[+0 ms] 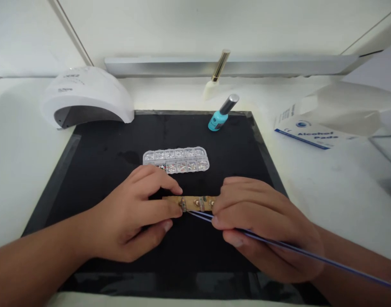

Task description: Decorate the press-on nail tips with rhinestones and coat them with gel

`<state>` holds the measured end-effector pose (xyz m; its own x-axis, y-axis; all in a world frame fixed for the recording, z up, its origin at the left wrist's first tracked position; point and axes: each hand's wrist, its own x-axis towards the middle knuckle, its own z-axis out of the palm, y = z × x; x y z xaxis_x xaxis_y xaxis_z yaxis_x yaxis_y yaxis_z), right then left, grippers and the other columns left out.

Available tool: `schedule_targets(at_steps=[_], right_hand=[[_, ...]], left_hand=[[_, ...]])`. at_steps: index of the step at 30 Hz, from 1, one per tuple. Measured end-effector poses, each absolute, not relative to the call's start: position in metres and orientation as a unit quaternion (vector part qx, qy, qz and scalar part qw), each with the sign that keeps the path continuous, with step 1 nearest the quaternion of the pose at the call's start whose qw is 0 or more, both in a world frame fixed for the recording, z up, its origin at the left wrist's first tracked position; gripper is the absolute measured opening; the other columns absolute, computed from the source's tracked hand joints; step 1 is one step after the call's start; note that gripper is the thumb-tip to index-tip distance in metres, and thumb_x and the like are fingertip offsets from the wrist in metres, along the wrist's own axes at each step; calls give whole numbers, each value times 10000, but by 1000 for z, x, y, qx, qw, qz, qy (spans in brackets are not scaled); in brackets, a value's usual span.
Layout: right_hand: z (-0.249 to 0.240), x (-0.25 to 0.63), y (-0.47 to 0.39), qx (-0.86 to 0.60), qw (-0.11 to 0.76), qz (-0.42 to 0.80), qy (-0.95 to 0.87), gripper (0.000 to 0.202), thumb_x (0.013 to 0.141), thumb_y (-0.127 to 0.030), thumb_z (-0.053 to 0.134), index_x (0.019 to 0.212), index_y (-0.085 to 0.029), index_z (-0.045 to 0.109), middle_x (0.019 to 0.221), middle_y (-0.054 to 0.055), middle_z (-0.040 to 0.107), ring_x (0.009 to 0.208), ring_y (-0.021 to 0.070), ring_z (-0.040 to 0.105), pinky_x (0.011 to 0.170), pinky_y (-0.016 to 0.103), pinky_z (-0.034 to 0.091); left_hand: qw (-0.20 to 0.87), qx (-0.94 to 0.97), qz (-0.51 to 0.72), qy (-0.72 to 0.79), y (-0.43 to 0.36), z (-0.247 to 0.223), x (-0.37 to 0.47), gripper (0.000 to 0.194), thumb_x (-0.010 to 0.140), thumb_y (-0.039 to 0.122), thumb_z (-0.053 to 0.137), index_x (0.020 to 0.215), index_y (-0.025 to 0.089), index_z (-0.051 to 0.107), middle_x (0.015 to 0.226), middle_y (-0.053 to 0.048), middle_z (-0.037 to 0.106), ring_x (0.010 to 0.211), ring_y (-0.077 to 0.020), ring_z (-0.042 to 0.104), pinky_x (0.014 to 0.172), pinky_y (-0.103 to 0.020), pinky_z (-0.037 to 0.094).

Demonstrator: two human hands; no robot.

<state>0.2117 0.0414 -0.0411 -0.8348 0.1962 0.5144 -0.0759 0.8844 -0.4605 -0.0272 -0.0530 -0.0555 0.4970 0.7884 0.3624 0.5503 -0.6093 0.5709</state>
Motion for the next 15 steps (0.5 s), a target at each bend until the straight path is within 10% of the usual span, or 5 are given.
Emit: schedule_targets(at_steps=[15], right_hand=[[-36,212,38,-44,262,255,-930,76,954,-173,480,920,-207,538,769,13,706,714,145,675,760,325,517]], left_hand=[[214,839,280,415,-52,-55,-25,305,863,67,530,1129,191,609,1195,-86,523,1111,-221,476,985,-426,388]])
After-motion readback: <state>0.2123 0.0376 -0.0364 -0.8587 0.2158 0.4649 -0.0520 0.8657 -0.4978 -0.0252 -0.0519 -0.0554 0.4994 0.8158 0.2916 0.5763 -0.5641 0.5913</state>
